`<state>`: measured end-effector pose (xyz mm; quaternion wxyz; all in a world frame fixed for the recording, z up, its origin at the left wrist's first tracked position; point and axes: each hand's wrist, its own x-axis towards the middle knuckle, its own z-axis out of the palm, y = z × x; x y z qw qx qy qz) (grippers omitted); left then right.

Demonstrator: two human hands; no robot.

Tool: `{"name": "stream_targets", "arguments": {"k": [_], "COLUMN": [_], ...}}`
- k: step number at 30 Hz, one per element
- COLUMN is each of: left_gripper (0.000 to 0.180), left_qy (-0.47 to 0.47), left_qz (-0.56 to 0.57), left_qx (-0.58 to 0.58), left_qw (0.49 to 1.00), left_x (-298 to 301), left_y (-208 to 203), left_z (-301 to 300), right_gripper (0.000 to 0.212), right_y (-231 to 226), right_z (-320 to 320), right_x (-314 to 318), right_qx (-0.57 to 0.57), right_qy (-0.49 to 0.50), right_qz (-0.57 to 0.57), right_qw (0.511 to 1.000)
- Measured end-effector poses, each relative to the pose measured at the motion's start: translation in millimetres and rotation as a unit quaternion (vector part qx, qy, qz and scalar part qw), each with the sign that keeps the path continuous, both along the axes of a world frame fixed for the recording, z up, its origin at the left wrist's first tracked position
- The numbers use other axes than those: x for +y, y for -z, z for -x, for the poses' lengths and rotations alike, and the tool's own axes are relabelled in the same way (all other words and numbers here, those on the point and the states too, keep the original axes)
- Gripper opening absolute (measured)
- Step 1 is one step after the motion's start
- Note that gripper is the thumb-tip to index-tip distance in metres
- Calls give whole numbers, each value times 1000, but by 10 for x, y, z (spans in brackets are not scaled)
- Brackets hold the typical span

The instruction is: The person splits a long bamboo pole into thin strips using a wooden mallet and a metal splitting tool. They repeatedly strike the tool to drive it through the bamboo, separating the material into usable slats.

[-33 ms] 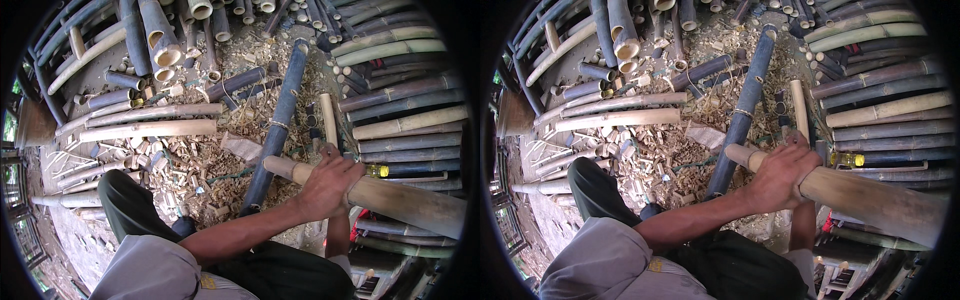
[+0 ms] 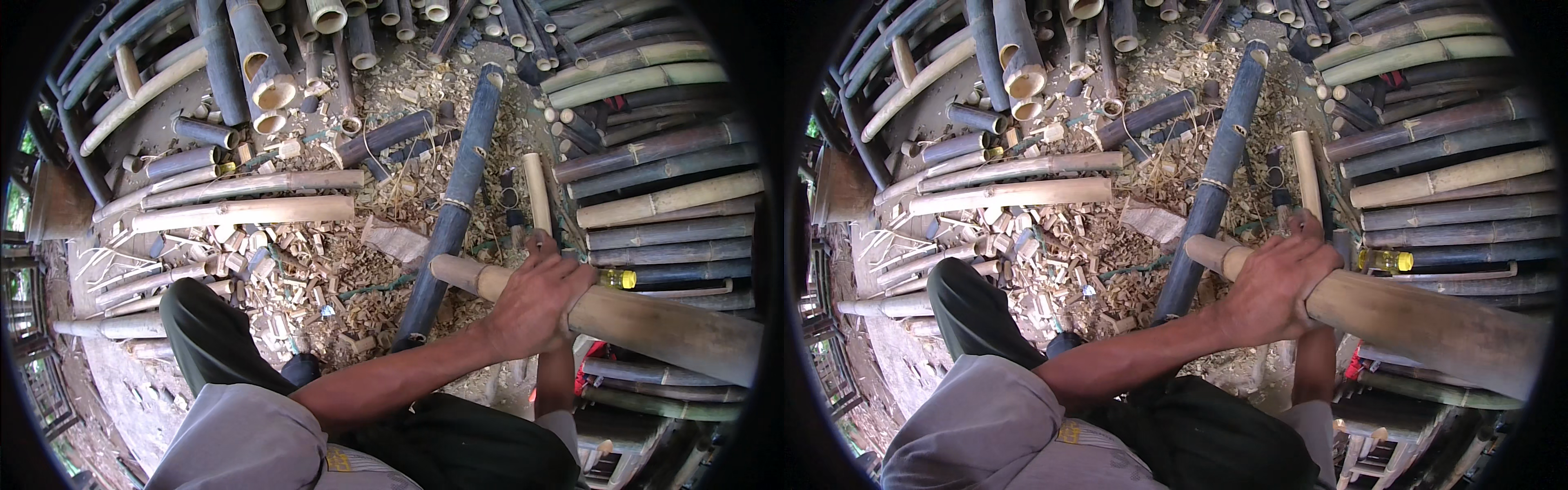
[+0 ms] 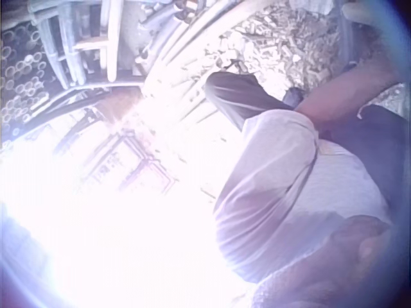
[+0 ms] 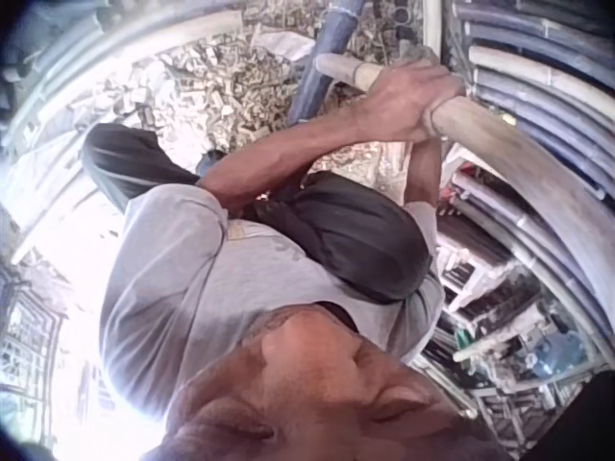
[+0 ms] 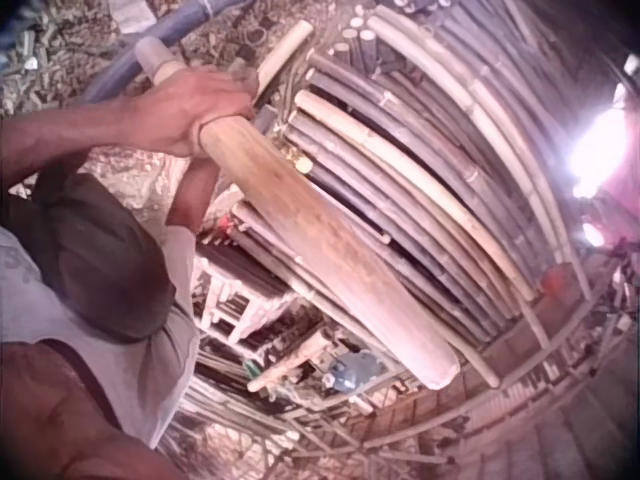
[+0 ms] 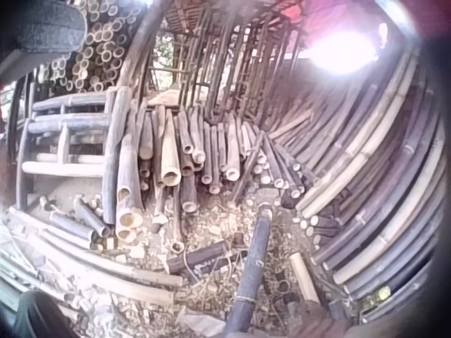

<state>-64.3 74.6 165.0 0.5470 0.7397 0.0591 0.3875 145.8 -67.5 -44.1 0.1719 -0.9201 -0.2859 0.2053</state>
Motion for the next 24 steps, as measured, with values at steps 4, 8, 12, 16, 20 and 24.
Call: {"name": "stream_targets", "arguments": {"k": [4, 8, 12, 16, 20, 24], "left_gripper": [49, 44, 44, 60, 63, 78], "left_qy": [3, 26, 45, -103, -165, -215], "left_qz": [14, 61, 115, 125, 80, 20], "left_qx": [-7, 2, 26, 154, 408, 517], "left_qw": [1000, 998, 992, 975, 894, 828], "left_x": [122, 342, 593, 991, 1418, 1636], "left_y": [-24, -88, -194, -260, 106, 1085], "left_z": [-86, -105, -116, -52, 309, 876], "right_gripper": [57, 57, 58, 49, 36, 30], "right_y": [279, 497, 640, 615, 429, -103], "right_z": [-439, -663, -792, -767, -1033, -588], "right_x": [171, 415, 603, 663, 193, 252], "right_qx": [-99, -156, -200, -157, 15, 282], "right_qy": [-49, -89, -129, -99, 12, 158], "right_qz": [52, 77, 64, 96, -41, -94], "right_qw": [992, 981, 969, 978, 999, 942]}}
